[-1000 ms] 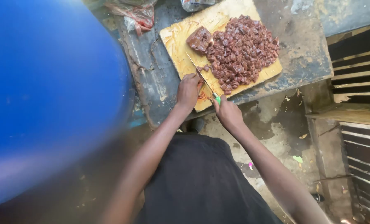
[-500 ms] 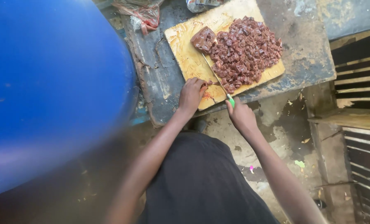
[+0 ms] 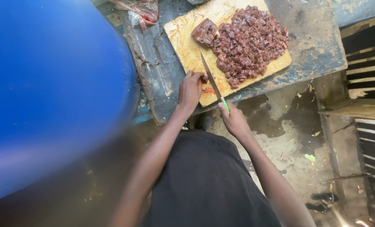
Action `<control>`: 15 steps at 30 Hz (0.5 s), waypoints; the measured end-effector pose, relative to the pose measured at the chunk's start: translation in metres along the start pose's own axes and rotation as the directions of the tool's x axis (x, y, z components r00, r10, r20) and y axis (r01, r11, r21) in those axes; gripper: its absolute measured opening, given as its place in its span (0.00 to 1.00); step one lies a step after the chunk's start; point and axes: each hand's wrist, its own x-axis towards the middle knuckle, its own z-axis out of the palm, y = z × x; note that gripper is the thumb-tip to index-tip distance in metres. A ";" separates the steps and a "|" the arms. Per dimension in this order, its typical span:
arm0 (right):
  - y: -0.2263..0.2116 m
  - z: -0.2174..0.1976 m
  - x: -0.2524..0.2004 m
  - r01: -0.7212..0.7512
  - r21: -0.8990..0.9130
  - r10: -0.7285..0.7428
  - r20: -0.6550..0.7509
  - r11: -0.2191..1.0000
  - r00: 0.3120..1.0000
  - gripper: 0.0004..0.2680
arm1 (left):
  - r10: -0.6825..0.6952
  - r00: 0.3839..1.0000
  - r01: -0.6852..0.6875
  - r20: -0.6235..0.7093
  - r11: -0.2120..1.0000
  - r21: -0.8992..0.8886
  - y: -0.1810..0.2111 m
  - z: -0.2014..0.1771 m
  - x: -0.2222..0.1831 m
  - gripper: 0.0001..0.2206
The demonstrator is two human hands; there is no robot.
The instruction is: Cutting raw meat into small pieces on a wooden cutting board using a knife
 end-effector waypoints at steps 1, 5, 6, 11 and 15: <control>-0.002 0.000 -0.002 -0.003 0.003 0.002 0.002 1.000 1.000 0.20 | -0.001 1.000 0.001 0.004 1.000 0.001 -0.004 0.005 0.000 0.11; -0.016 -0.005 -0.007 -0.038 0.041 0.040 -0.033 0.998 0.999 0.20 | -0.003 0.999 0.000 0.047 0.998 0.065 -0.011 0.005 0.004 0.13; -0.020 -0.008 -0.008 -0.045 0.021 0.046 -0.058 0.999 0.997 0.20 | 0.007 0.997 -0.015 0.078 0.995 0.099 -0.009 0.002 0.006 0.15; -0.033 -0.012 -0.018 -0.026 0.049 0.027 -0.023 0.998 0.999 0.19 | 0.048 0.997 -0.050 0.064 0.998 0.035 -0.019 0.003 0.011 0.08; -0.026 0.000 -0.012 -0.019 0.070 0.018 0.020 0.997 1.000 0.18 | 0.020 0.996 -0.025 0.083 0.998 0.063 -0.041 0.028 0.009 0.06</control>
